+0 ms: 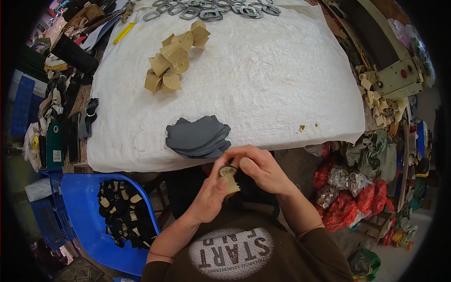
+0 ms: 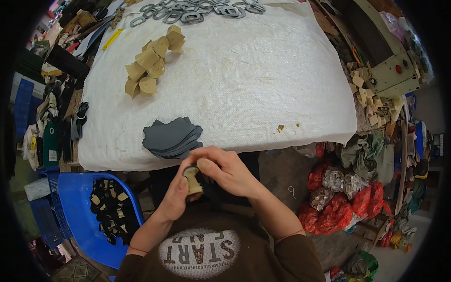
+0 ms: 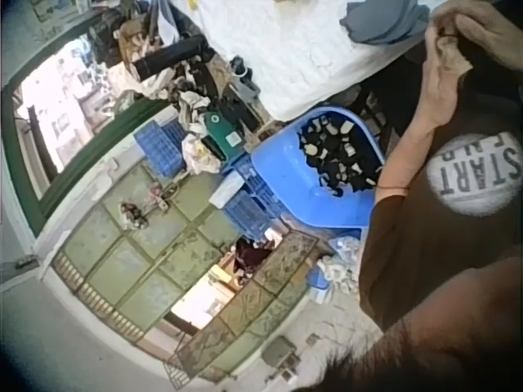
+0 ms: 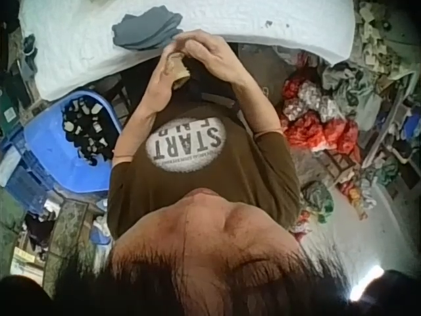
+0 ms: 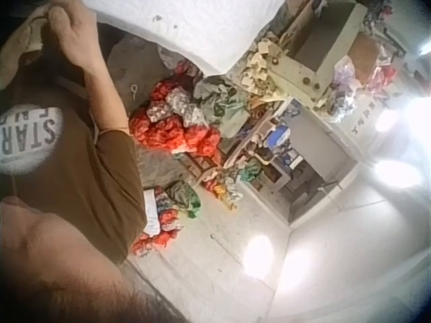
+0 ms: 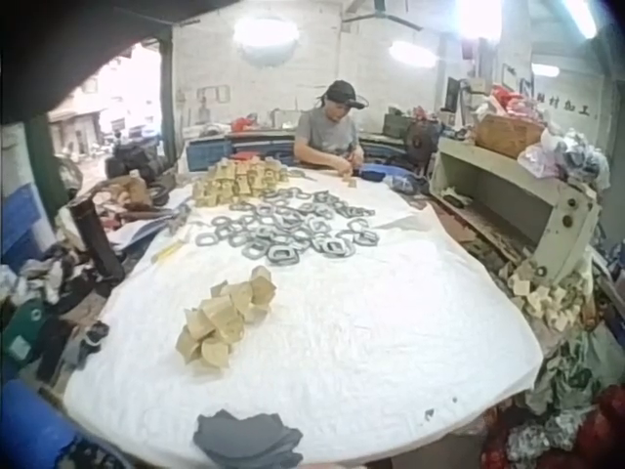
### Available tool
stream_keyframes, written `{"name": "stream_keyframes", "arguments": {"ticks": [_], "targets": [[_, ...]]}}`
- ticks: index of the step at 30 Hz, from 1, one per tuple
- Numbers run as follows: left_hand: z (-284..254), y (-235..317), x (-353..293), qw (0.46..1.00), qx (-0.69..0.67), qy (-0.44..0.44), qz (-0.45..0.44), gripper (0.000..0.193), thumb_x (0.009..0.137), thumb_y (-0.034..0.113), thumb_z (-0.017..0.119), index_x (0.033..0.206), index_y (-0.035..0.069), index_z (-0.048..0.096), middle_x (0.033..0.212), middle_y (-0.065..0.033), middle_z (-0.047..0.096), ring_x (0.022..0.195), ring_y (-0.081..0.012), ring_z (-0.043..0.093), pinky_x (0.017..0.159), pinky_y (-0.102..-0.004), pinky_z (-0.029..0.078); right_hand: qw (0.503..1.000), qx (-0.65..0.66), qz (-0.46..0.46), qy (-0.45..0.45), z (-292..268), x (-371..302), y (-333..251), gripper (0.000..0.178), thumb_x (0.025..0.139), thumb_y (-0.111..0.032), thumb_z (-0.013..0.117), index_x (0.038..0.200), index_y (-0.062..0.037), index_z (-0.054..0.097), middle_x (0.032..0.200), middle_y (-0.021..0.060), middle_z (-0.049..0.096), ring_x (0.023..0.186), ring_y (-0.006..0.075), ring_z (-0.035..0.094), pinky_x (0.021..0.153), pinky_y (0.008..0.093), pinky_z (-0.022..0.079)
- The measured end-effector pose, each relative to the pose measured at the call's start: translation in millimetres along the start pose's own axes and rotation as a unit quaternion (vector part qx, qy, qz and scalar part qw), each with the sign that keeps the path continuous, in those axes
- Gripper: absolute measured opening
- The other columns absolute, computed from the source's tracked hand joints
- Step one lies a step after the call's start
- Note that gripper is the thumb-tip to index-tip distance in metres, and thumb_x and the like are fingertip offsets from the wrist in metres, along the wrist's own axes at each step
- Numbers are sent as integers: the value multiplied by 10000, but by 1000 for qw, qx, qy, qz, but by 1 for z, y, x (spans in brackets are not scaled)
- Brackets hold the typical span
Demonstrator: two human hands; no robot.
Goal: The recorder is hand-assembling small shoe components, fitting tan-colored pieces onto a dark grey base piece.
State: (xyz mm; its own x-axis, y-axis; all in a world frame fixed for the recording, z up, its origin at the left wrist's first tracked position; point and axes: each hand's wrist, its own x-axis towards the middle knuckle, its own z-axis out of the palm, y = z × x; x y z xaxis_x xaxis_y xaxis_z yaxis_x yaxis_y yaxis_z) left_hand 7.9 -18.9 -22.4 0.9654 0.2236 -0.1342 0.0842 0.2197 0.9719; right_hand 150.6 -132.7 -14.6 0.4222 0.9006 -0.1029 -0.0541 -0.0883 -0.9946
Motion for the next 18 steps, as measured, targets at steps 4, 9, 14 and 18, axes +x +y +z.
{"name": "stream_keyframes", "arguments": {"ticks": [4, 9, 14, 18], "targets": [[-10, -1, 2, 990, -134, 4, -30, 744, 936, 573, 334, 1430, 29, 215, 896, -25, 529, 634, -88, 455, 526, -210, 348, 973, -124, -190, -50, -11, -3, -3, 242, 819, -107, 639, 1056, -60, 631, 1154, 94, 547, 1060, 264, 456, 898, 355, 408], [-1, -1, -3, 928, -336, -3, -162, 596, 984, 503, 272, 1432, 110, 246, 970, -37, 526, 710, -113, 503, 587, -250, 415, 970, -62, -229, -50, 10, -7, -5, 217, 804, -101, 650, 1018, -65, 638, 1140, 116, 489, 1067, 284, 410, 886, 382, 399], [11, 18, -1, 917, -353, 43, -182, 485, 1000, 446, 280, 1319, 92, 368, 942, -30, 531, 725, -108, 511, 616, -248, 425, 940, -207, -268, 40, 24, -11, -3, 162, 795, -90, 640, 949, -56, 602, 1088, 134, 411, 1015, 275, 399, 894, 376, 367], [0, 11, 0, 952, -283, -24, -110, 444, 965, 470, 412, 1107, 51, 446, 878, -18, 509, 726, -80, 473, 620, -222, 399, 976, 46, -213, -3, 20, -15, 2, 191, 852, -196, 592, 959, -38, 585, 1094, 118, 395, 1079, 259, 399, 926, 397, 343]]}}
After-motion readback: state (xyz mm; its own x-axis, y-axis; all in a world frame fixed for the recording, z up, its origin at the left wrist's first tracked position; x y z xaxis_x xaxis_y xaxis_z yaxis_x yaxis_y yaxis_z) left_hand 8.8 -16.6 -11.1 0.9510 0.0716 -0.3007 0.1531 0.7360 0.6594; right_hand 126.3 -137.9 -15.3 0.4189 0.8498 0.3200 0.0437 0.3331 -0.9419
